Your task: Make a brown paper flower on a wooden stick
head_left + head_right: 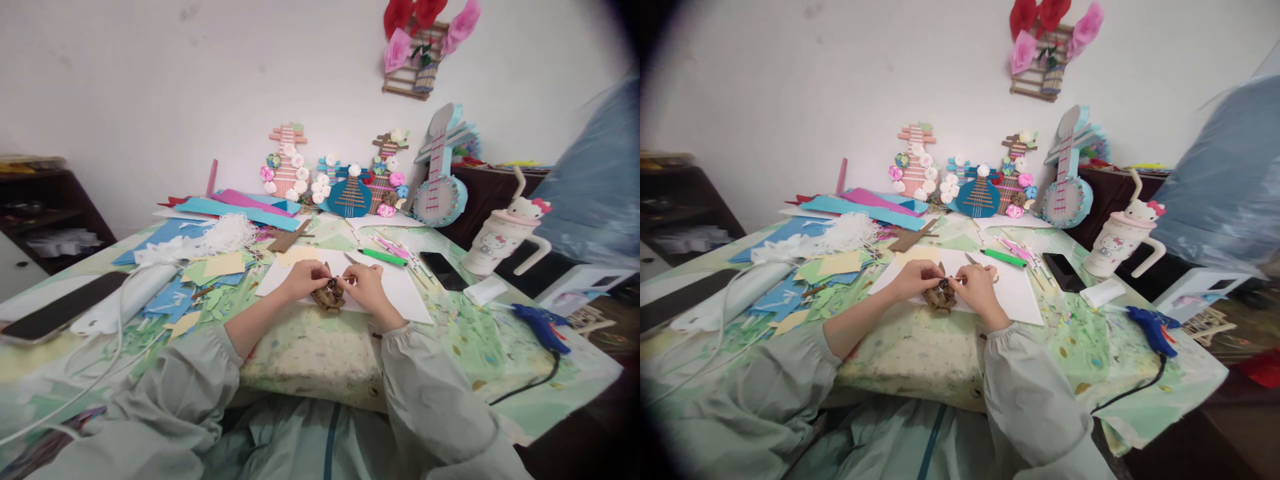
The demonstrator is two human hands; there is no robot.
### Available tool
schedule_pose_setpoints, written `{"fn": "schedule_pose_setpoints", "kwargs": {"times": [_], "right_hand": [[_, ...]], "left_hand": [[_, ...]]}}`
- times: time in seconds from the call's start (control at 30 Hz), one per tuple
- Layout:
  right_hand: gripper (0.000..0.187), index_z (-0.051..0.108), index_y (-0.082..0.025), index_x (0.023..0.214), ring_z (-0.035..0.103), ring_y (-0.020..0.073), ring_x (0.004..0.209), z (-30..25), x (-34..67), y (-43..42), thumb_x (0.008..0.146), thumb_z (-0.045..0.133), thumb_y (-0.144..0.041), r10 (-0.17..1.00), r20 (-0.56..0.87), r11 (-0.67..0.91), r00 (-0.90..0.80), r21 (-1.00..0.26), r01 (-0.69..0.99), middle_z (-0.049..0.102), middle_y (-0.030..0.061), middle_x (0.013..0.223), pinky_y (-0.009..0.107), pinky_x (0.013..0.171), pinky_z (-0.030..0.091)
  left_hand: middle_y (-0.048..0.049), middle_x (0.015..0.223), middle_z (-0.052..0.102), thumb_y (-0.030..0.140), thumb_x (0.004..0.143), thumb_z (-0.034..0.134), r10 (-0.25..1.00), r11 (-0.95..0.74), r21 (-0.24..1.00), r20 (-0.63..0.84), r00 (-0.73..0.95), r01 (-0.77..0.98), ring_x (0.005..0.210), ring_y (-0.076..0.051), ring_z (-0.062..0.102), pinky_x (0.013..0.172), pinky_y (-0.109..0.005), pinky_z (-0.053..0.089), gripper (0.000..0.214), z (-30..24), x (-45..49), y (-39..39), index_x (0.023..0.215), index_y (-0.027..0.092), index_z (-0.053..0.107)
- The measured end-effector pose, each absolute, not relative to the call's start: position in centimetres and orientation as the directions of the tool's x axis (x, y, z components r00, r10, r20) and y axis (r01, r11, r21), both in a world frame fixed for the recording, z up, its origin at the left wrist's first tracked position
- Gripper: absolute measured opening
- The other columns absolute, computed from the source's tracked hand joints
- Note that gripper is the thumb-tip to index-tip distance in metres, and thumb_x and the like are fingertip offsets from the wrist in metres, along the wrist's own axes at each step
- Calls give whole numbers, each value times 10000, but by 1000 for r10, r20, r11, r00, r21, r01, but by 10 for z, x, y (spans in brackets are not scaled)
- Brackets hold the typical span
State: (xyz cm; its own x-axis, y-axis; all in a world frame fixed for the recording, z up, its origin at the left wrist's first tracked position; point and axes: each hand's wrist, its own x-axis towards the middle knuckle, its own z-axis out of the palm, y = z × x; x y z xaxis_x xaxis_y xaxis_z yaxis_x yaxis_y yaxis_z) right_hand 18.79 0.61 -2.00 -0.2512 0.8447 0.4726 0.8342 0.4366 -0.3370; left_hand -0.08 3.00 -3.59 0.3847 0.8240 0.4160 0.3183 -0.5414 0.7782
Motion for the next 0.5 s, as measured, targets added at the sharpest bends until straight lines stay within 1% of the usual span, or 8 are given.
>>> {"fn": "schedule_pose_setpoints", "kwargs": {"times": [0.2, 0.37, 0.5], "right_hand": [[229, 616, -181, 653, 552, 158, 726, -20, 188, 6, 760, 602, -383, 831, 506, 445, -231, -354, 823, 645, 1, 682, 327, 747, 199], [221, 611, -181, 666, 551, 171, 752, -21, 188, 6, 756, 610, -383, 820, 524, 461, -230, -367, 808, 652, 11, 700, 339, 766, 201], [208, 603, -182, 674, 545, 162, 762, -22, 189, 7, 742, 634, -376, 810, 536, 472, -237, -357, 806, 644, -3, 711, 331, 766, 201]], "left_hand": [[-66, 738, 690, 255, 707, 631, 823, -534, 779, 388, 416, 329, 649, -142, 622, 609, -232, 491, 177, -37, -1, 30, 798, 114, 686], [-66, 733, 696, 283, 715, 634, 823, -547, 733, 383, 420, 403, 646, -146, 623, 610, -225, 487, 195, -35, -1, 28, 789, 115, 699], [-63, 735, 703, 300, 717, 631, 828, -543, 716, 368, 423, 439, 654, -151, 629, 618, -222, 482, 213, -32, -1, 26, 794, 118, 711]]}}
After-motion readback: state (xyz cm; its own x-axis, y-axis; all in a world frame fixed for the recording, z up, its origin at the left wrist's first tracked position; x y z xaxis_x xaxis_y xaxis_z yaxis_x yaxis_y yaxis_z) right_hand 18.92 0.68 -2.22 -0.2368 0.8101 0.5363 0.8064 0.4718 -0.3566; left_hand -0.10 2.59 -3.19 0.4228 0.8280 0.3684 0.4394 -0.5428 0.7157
